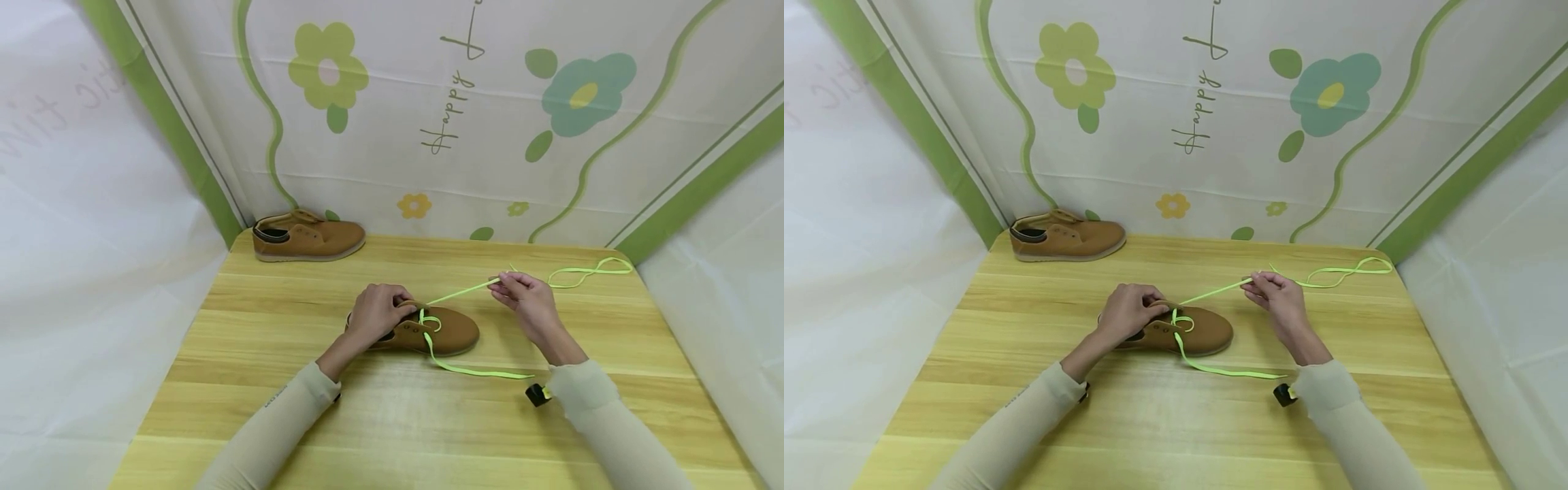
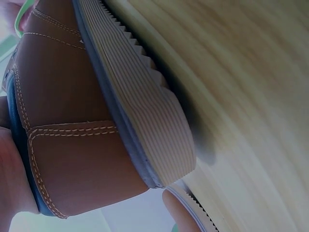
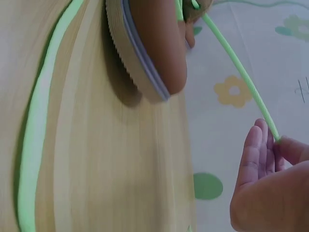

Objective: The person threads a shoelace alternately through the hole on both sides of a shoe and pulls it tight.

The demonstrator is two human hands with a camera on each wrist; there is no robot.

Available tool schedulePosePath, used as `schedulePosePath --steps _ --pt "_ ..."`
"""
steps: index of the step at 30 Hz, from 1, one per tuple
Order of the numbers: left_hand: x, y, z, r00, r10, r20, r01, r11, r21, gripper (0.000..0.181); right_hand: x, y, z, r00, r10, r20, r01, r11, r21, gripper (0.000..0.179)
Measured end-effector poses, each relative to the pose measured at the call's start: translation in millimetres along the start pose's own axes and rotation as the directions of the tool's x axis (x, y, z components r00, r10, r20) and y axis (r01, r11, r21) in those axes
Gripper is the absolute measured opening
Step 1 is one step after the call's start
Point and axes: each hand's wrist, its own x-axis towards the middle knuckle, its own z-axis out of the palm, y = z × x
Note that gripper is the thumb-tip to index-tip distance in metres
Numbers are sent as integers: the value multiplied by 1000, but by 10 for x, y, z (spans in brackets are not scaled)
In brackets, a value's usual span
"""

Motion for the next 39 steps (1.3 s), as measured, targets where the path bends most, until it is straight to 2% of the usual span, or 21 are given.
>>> schedulePosePath --steps 5,11,22,29,39 --pt "-5 -1 -1 1000 5 -16 -5 1000 2 6 -44 -68 -150 997 13 -76 -5 995 101 10" --pt "6 -4 -6 1000 -1 -20 1 1000 4 6 -87 -106 -324 990 23 -138 -1 988 155 6" --pt "-7 -8 -10 1000 3 -14 -3 1000 -2 6 -175 -107 -514 976 69 -205 -41 990 137 8" --pt "-4 -16 -2 1000 14 -15 -14 1000 -4 6 -208 -112 -597 954 77 -290 -33 988 153 11" --pt "-1 -14 12 1000 17 -19 -18 1000 -15 6 -250 -89 -722 925 92 -368 -16 979 205 8"
